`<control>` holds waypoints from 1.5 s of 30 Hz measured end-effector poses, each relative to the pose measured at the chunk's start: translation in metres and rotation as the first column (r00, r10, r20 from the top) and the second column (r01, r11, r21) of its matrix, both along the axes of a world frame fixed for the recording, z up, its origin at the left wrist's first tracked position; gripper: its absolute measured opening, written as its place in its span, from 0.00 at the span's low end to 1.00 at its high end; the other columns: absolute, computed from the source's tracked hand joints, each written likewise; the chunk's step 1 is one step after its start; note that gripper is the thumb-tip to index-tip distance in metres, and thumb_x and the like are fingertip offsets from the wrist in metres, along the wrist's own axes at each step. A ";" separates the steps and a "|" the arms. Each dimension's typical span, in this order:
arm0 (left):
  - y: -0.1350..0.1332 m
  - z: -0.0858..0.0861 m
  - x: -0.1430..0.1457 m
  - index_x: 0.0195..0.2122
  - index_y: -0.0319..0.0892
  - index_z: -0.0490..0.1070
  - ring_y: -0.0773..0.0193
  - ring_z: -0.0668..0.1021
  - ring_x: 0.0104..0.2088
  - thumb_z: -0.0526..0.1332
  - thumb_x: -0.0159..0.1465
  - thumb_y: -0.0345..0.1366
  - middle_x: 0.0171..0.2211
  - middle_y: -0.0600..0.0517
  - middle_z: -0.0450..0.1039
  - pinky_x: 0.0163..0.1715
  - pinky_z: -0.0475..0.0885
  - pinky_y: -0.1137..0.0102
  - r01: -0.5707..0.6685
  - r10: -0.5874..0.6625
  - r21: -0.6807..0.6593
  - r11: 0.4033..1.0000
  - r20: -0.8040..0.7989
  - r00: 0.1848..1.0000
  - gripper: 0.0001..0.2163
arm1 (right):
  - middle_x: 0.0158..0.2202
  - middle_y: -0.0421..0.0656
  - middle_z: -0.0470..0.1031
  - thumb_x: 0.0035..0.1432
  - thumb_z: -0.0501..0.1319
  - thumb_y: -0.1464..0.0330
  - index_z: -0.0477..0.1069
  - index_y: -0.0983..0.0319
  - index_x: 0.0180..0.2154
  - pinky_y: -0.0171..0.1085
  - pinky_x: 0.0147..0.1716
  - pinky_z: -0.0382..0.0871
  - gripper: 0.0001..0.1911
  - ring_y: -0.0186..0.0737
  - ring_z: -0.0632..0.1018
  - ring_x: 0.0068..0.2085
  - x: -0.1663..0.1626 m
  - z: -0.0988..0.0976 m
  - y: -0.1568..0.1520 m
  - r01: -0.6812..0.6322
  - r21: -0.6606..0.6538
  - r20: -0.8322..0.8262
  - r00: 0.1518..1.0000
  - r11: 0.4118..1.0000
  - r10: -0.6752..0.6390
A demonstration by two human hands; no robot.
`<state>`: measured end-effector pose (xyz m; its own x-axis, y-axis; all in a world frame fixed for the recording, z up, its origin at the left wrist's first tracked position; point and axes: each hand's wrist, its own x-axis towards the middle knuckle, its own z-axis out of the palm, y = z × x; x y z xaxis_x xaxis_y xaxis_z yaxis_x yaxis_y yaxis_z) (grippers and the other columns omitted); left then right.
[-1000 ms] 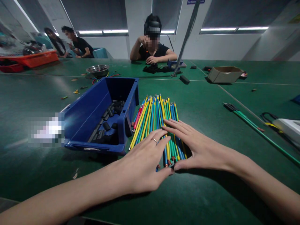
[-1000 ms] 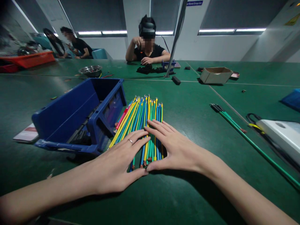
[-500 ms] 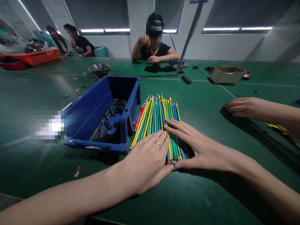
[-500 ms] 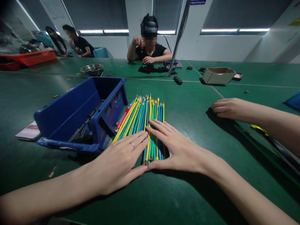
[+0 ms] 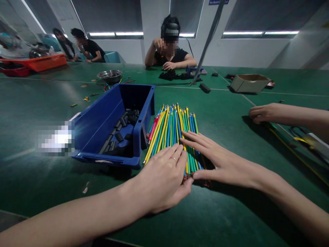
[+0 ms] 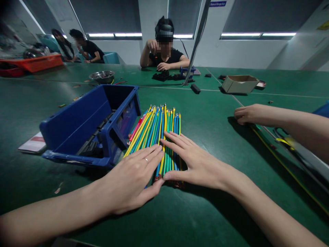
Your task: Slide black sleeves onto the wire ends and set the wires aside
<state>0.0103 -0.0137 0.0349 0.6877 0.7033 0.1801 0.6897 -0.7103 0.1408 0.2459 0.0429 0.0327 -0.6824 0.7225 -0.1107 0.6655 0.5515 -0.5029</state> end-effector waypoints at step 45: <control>-0.003 -0.003 0.001 0.60 0.38 0.71 0.56 0.79 0.59 0.62 0.75 0.32 0.56 0.44 0.80 0.62 0.75 0.60 0.099 0.037 -0.183 0.978 0.621 0.783 0.14 | 0.68 0.47 0.71 0.66 0.63 0.48 0.68 0.49 0.67 0.62 0.67 0.63 0.32 0.55 0.72 0.67 0.002 -0.007 0.003 0.151 -0.081 -0.411 0.896 0.985 -0.171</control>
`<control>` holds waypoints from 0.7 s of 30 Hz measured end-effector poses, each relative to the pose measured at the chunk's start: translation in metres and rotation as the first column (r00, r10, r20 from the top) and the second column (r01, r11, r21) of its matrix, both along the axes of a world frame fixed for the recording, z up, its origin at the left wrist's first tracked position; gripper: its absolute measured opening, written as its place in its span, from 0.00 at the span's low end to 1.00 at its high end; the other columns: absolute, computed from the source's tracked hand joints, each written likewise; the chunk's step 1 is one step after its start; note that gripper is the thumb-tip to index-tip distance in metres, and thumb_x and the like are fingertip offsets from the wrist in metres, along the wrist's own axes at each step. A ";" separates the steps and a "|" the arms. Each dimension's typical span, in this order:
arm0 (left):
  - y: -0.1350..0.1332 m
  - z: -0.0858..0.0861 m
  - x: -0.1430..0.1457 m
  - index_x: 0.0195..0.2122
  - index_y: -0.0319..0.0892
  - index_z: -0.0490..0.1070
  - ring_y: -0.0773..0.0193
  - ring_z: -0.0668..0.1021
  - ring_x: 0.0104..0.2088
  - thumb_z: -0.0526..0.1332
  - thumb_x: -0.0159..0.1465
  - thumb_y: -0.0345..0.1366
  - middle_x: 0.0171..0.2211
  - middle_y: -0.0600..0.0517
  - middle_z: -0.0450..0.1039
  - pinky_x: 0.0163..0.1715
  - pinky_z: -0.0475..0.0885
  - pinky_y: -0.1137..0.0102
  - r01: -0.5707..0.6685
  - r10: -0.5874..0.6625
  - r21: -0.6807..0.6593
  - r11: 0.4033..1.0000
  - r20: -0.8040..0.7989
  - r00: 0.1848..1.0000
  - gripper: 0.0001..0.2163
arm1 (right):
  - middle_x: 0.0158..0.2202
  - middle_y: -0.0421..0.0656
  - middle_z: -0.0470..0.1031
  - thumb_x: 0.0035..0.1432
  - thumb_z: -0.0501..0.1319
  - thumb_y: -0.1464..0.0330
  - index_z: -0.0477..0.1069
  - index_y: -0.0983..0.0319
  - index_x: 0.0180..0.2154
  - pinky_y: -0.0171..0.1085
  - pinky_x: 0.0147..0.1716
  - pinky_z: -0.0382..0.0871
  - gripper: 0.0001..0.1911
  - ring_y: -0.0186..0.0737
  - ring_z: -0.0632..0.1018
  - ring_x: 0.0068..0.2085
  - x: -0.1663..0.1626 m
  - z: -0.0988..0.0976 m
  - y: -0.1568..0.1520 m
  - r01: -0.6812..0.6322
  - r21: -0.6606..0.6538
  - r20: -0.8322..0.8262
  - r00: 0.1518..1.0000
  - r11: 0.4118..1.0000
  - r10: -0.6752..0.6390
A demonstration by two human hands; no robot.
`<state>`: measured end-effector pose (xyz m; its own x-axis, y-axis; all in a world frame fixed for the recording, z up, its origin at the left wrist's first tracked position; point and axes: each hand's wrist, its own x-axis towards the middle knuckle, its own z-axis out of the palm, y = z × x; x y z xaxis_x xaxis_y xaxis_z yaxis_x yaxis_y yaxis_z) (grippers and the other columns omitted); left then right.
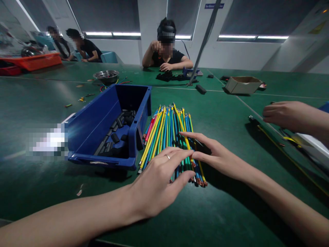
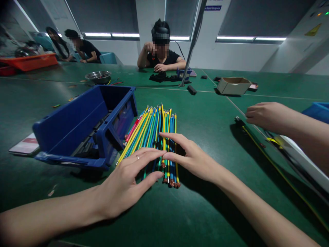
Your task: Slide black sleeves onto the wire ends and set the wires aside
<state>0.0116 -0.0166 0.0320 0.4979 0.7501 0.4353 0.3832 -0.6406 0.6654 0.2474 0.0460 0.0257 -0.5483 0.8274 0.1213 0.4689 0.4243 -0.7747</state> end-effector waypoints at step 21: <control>0.000 0.001 -0.002 0.59 0.33 0.72 0.55 0.77 0.61 0.61 0.75 0.30 0.57 0.42 0.79 0.65 0.72 0.59 0.022 -0.022 -0.008 1.000 -0.081 0.996 0.14 | 0.53 0.45 0.81 0.54 0.73 0.46 0.83 0.50 0.48 0.54 0.58 0.76 0.24 0.52 0.82 0.54 -0.008 0.005 0.002 0.144 -0.052 -0.369 0.917 0.988 -0.153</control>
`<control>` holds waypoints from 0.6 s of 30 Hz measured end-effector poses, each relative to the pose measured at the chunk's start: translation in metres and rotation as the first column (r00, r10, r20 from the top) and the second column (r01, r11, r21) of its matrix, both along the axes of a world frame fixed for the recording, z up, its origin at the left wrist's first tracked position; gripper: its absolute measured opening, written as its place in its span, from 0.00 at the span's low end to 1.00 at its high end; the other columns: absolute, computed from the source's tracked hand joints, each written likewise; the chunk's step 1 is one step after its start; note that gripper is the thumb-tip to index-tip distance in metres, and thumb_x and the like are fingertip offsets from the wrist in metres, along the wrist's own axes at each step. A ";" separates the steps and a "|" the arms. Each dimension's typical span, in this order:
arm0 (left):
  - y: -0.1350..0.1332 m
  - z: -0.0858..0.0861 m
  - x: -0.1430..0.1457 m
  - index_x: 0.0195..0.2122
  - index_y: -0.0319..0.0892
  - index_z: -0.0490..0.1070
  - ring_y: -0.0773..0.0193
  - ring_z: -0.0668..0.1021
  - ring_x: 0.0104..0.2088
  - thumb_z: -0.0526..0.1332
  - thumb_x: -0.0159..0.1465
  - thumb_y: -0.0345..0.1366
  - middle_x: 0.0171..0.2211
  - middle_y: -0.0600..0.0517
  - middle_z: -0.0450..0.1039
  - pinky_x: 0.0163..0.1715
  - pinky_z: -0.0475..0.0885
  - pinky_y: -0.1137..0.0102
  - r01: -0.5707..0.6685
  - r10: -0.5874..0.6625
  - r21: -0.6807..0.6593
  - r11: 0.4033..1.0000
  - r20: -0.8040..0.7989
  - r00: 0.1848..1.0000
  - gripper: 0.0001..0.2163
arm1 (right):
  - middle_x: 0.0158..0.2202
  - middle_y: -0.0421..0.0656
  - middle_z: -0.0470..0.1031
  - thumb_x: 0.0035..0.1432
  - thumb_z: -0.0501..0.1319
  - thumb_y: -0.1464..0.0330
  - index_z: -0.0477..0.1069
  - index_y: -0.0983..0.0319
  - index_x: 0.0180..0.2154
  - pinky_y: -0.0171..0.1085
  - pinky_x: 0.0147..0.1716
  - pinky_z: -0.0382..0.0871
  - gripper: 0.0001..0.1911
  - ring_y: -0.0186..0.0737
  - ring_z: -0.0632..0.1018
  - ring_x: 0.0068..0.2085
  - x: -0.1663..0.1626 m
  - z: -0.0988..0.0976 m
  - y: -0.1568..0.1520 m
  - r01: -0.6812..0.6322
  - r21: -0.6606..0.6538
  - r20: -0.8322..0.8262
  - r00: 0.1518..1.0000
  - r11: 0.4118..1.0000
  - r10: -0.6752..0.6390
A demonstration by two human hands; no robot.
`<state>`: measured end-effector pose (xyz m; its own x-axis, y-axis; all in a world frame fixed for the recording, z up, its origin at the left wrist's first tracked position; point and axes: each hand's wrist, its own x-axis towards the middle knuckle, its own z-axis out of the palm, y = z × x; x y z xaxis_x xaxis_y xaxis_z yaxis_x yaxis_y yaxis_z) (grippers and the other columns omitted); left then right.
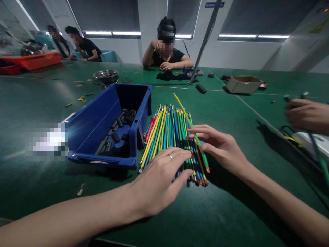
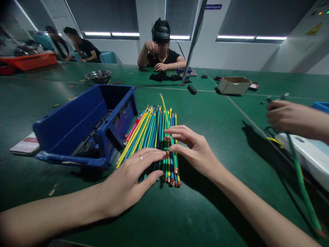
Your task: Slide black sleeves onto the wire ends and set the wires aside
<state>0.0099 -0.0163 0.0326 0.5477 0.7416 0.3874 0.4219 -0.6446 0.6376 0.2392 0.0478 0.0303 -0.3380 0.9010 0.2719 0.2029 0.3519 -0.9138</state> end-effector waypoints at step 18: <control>0.002 -0.003 0.003 0.72 0.35 0.62 0.48 0.59 0.75 0.53 0.79 0.49 0.75 0.39 0.53 0.71 0.61 0.46 0.032 0.001 0.053 0.998 -0.535 0.845 0.28 | 0.45 0.39 0.76 0.50 0.77 0.66 0.74 0.55 0.53 0.37 0.37 0.85 0.28 0.34 0.82 0.34 0.002 -0.001 0.008 0.003 -0.447 -0.340 0.924 0.895 -0.173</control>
